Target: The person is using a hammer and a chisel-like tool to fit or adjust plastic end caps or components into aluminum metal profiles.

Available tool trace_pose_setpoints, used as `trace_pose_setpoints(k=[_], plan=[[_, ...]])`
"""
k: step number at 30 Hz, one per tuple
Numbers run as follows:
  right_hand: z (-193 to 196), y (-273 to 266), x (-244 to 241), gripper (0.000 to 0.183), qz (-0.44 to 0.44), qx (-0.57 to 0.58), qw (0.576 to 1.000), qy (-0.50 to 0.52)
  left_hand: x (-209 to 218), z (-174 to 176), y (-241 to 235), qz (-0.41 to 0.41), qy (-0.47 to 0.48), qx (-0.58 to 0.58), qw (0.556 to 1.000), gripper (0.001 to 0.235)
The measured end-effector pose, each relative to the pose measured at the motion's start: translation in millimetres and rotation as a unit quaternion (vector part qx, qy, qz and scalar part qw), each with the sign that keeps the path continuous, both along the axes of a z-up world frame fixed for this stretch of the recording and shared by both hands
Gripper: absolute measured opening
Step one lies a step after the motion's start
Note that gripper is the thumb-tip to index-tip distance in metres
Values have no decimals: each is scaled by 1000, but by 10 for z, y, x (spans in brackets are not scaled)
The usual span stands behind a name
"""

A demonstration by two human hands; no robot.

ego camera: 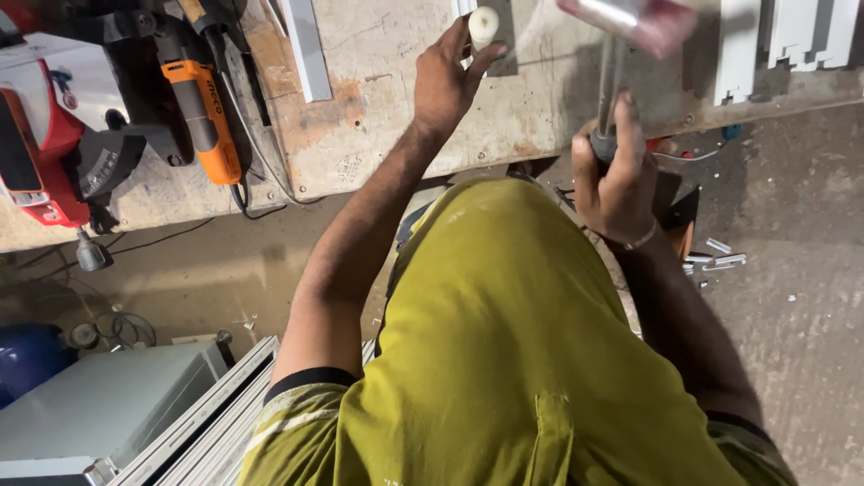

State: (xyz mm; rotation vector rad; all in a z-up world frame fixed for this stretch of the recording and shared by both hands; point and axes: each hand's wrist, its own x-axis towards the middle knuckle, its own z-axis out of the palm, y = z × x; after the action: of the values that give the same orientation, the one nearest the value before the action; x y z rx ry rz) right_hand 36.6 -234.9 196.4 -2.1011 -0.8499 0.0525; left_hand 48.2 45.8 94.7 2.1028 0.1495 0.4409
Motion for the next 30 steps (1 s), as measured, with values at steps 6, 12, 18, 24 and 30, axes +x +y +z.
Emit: trace_pose_setpoints(k=[6, 12, 18, 24, 30], plan=[[137, 220, 305, 51, 81, -236, 968, 0, -29, 100, 30, -9, -12, -39, 999, 43], [29, 294, 328, 48, 74, -59, 986, -134, 19, 33, -2, -1, 20, -17, 1000, 50], [-417, 783, 568, 62, 24, -264, 951, 160, -92, -44, 86, -22, 15, -42, 999, 53], [-1246, 745, 742, 68, 127, -292, 948, 10, -297, 215, 139, -33, -12, -78, 996, 42], [-1128, 754, 739, 70, 130, -284, 950, 25, -328, 255, 225, -9, -2, -91, 996, 37]])
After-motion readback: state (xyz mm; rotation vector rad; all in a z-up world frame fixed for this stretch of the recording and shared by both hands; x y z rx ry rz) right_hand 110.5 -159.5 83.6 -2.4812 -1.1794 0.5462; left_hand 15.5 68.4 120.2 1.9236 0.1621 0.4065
